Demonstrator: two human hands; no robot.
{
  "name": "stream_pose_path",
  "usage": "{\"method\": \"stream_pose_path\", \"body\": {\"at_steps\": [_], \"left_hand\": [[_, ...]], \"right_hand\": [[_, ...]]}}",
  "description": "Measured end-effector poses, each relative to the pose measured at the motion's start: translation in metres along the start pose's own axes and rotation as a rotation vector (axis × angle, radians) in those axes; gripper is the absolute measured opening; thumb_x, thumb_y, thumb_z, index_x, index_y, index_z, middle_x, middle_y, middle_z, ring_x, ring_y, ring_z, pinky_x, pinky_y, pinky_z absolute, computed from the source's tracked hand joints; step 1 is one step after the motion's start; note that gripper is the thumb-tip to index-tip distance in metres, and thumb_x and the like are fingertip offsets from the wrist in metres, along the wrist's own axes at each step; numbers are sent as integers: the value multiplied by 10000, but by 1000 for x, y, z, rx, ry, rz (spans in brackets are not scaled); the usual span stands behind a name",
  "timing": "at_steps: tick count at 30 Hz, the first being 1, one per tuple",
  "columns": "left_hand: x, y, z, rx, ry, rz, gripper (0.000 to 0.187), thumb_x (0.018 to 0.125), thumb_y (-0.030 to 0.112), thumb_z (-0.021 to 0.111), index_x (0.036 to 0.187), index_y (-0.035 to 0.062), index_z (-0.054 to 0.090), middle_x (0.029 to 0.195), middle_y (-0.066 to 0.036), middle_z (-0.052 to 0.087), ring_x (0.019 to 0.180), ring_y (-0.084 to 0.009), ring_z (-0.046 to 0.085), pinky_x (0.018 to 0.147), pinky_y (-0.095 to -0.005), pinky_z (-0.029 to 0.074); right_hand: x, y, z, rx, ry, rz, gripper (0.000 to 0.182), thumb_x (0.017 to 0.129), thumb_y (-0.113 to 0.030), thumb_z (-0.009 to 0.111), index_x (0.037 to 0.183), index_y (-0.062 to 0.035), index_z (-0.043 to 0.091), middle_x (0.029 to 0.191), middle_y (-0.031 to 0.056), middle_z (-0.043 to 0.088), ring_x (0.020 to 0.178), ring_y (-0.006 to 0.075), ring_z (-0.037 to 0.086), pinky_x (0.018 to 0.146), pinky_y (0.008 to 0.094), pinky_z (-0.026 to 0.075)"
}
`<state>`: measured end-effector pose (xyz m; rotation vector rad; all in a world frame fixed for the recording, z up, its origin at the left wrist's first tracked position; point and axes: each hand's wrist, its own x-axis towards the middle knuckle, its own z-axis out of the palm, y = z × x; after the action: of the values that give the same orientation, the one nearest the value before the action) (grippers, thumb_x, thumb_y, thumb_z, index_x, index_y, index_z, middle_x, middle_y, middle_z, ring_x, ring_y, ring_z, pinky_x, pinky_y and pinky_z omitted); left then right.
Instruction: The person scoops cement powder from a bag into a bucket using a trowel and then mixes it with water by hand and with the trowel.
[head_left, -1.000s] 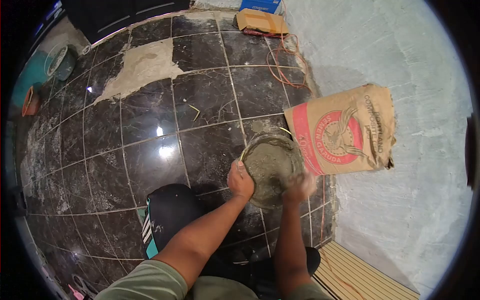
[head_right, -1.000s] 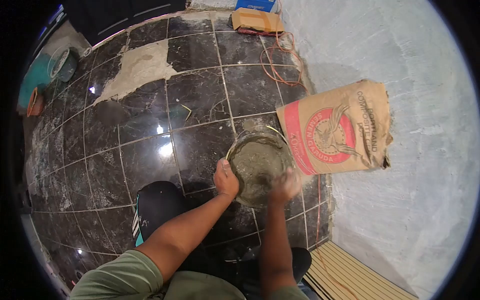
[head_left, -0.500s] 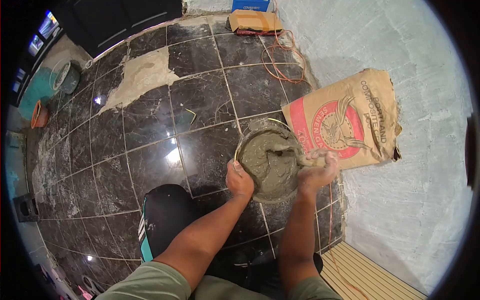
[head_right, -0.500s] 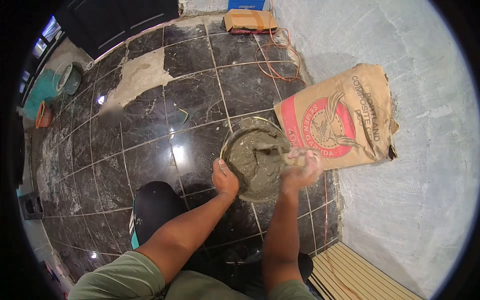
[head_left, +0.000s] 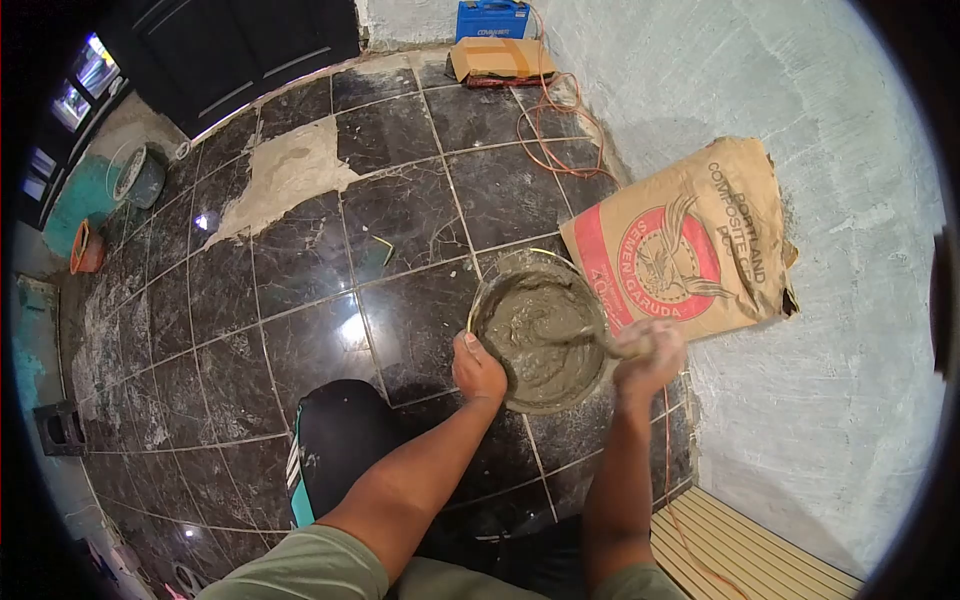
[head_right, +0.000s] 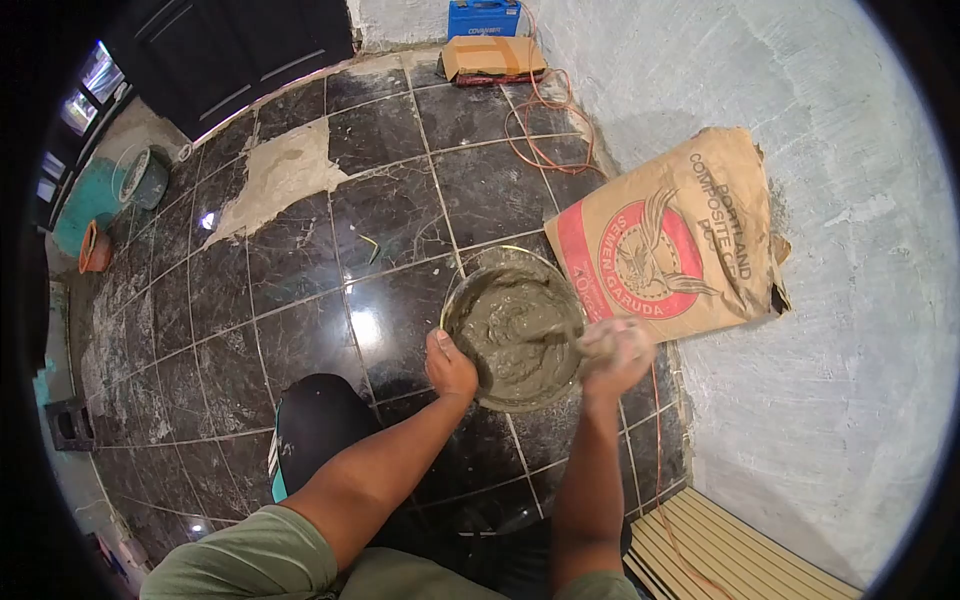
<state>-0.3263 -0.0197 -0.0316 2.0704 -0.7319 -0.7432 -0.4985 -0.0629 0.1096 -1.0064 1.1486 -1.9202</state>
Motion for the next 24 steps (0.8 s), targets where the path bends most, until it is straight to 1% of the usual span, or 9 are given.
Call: {"method": "stream_pose_path", "body": {"at_steps": [2,5,8,9,12,18,20,22,24], "left_hand": [[0,-2,3,-28,23,25,463,1091,391,347,1238,27,591,1122,-288,667,1047,-525,601,893,-569,449],[1,-3,-1,-32,10,23,466,1091,393,346,1221,21,595,1113,-291,665,1042,-530,598,890,-570,445],[1,0,1,-31,8,15,479,1090,394,344,1248,14,589,1135,-289,663,1059,-516,607,901,-564,453],[2,-1,1,-30,15,14,485,1090,394,343,1262,11,586,1146,-288,662,1067,-508,611,907,-561,456],[2,-2,1,-54,17,12,466,1091,395,343,1226,27,595,1124,-294,656,1059,-522,596,892,-559,449],[2,-2,3,-76,16,-18,462,1092,394,347,1228,30,595,1122,-287,662,1057,-517,601,887,-556,451],[1,-1,0,-69,-25,-24,473,1089,402,344,1263,31,580,1143,-284,662,1064,-509,608,903,-557,454],[3,-2,-1,-65,-35,-19,479,1087,407,342,1275,31,573,1153,-282,663,1068,-506,611,912,-557,455],[2,-3,-1,-61,-31,-1,480,1087,407,340,1266,30,576,1153,-282,663,1068,-509,610,911,-557,456]], "right_hand": [[29,-2,2,134,-5,6,149,1017,-177,520,937,-53,500,747,109,587,639,175,587,477,328,472],[34,76,13,-315,-20,-274,211,1000,-236,554,942,-41,498,715,94,573,604,173,562,469,307,444],[-26,135,18,-106,35,-45,173,946,-180,535,864,-30,519,689,89,576,575,165,547,481,301,433],[-45,134,17,-11,116,148,154,931,-154,520,845,-26,527,685,89,580,571,163,549,487,306,438],[-74,97,10,-105,127,189,136,930,-132,504,850,-25,533,687,92,593,579,167,561,509,321,469],[-25,20,-20,-193,-112,-24,192,975,-178,525,861,-23,533,665,97,591,594,195,604,560,346,521],[5,-18,-5,-206,18,60,238,1007,-210,521,852,-29,520,686,93,599,591,183,591,550,342,512],[24,13,0,-577,18,-385,227,995,-192,511,826,-40,512,685,87,595,587,173,579,530,327,491],[22,56,6,-583,29,-439,205,965,-161,502,792,-51,505,679,79,590,590,162,566,519,315,471]]}}
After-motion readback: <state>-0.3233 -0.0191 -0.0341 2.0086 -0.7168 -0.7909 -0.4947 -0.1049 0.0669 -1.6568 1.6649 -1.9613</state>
